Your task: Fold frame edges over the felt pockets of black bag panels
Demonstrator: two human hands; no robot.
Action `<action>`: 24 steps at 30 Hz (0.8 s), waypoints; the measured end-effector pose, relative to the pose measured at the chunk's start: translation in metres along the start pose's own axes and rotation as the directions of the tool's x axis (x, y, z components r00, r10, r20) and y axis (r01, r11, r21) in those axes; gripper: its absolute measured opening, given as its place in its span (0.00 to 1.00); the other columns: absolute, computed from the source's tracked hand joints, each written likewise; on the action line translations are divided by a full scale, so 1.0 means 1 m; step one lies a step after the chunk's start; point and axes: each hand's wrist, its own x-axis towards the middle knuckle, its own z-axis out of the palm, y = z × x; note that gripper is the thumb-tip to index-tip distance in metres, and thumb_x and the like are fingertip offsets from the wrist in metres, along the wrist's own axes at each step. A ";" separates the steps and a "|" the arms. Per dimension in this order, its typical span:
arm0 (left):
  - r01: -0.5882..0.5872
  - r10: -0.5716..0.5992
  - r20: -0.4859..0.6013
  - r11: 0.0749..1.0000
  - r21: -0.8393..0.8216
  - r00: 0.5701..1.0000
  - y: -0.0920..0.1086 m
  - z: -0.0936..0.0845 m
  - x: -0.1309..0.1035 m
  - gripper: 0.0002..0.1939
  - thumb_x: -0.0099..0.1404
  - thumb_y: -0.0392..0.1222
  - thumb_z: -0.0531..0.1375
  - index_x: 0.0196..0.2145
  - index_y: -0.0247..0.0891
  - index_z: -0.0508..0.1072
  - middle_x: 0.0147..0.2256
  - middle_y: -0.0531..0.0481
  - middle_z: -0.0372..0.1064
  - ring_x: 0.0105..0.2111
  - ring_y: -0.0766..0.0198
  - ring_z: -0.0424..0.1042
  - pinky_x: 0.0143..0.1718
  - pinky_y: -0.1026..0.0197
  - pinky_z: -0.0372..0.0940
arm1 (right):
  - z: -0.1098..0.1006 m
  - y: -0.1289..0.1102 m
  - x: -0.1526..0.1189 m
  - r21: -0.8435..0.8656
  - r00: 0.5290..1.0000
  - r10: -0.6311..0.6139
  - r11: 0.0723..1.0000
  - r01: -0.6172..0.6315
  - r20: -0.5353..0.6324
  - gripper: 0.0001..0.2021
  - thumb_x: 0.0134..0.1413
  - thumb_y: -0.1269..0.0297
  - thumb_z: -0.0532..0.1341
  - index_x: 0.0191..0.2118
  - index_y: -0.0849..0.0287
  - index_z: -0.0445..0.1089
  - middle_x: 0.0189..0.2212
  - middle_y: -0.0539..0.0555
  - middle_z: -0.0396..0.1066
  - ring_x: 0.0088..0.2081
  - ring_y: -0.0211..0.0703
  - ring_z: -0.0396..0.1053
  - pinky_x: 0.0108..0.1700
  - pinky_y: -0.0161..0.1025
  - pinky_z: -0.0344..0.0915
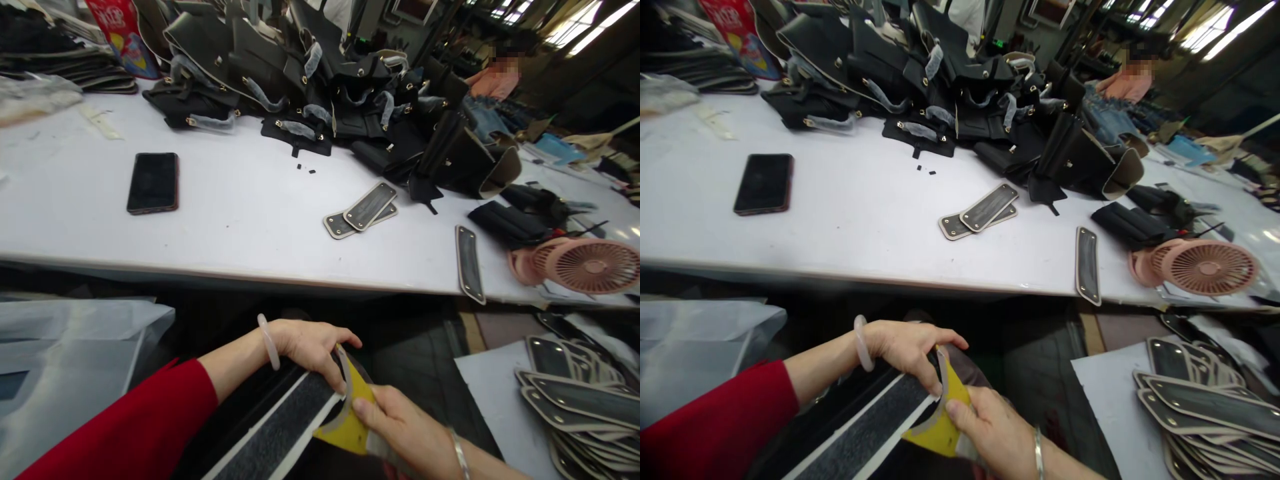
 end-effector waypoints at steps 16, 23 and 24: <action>-0.199 0.185 -0.085 0.955 -0.220 0.979 -0.014 0.006 -0.014 0.60 0.46 0.47 0.72 0.68 0.41 0.41 0.48 0.44 0.70 0.43 0.55 0.71 0.45 0.52 0.65 | 0.019 -0.006 0.015 0.130 0.999 -0.007 0.992 0.002 0.037 0.42 0.43 0.23 0.50 0.43 0.63 0.62 0.14 0.48 0.63 0.10 0.32 0.56 0.11 0.26 0.54; -0.147 0.042 -0.421 0.965 -0.218 0.906 -0.020 0.035 -0.066 0.31 0.69 0.58 0.49 0.62 0.38 0.61 0.62 0.45 0.61 0.61 0.55 0.60 0.64 0.53 0.52 | 0.057 0.000 0.026 0.261 1.000 -0.002 0.965 0.005 -0.009 0.32 0.62 0.38 0.41 0.30 0.65 0.65 0.12 0.55 0.63 0.10 0.35 0.58 0.11 0.27 0.54; -0.121 0.012 -0.461 0.971 -0.207 0.887 -0.023 0.042 -0.069 0.31 0.69 0.59 0.48 0.62 0.39 0.62 0.63 0.47 0.60 0.62 0.55 0.58 0.66 0.54 0.50 | 0.060 0.001 0.028 0.290 1.000 0.002 0.957 0.001 -0.012 0.30 0.65 0.43 0.39 0.33 0.65 0.65 0.12 0.54 0.63 0.10 0.36 0.58 0.11 0.28 0.55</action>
